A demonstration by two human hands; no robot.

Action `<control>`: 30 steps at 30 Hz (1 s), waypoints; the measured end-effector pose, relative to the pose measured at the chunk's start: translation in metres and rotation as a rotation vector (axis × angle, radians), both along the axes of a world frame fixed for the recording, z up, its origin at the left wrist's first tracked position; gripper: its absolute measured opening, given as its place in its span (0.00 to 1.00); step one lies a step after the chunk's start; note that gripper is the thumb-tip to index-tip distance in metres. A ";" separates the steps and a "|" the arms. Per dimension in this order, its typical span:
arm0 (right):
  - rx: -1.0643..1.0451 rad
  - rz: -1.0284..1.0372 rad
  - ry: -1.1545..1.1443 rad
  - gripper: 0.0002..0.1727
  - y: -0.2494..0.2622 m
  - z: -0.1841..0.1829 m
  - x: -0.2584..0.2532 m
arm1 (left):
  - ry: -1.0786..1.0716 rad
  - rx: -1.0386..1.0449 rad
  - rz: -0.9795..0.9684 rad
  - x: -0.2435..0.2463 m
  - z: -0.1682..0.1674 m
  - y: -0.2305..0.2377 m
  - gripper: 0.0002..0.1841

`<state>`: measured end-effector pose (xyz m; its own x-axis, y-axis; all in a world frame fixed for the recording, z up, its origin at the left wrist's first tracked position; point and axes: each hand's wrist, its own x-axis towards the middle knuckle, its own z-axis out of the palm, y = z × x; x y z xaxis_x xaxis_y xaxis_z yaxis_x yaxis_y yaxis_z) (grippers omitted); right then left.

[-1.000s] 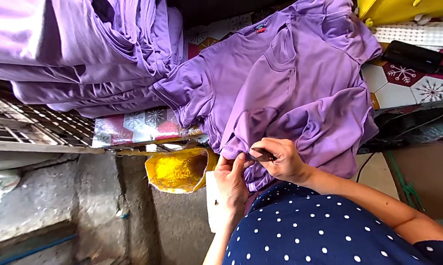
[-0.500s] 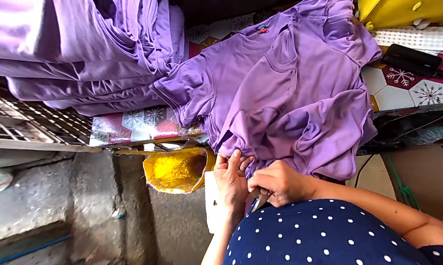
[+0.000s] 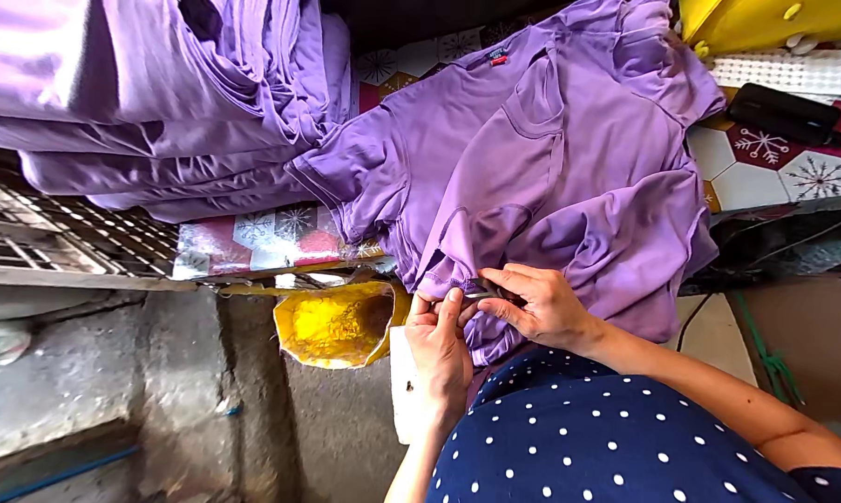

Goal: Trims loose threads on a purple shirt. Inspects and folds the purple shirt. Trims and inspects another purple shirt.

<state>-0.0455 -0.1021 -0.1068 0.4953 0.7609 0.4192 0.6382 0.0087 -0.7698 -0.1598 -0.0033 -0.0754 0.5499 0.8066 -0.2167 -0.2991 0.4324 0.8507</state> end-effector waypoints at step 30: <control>0.229 -0.037 -0.078 0.07 0.014 -0.005 -0.005 | -0.003 -0.007 0.061 -0.001 -0.007 0.003 0.14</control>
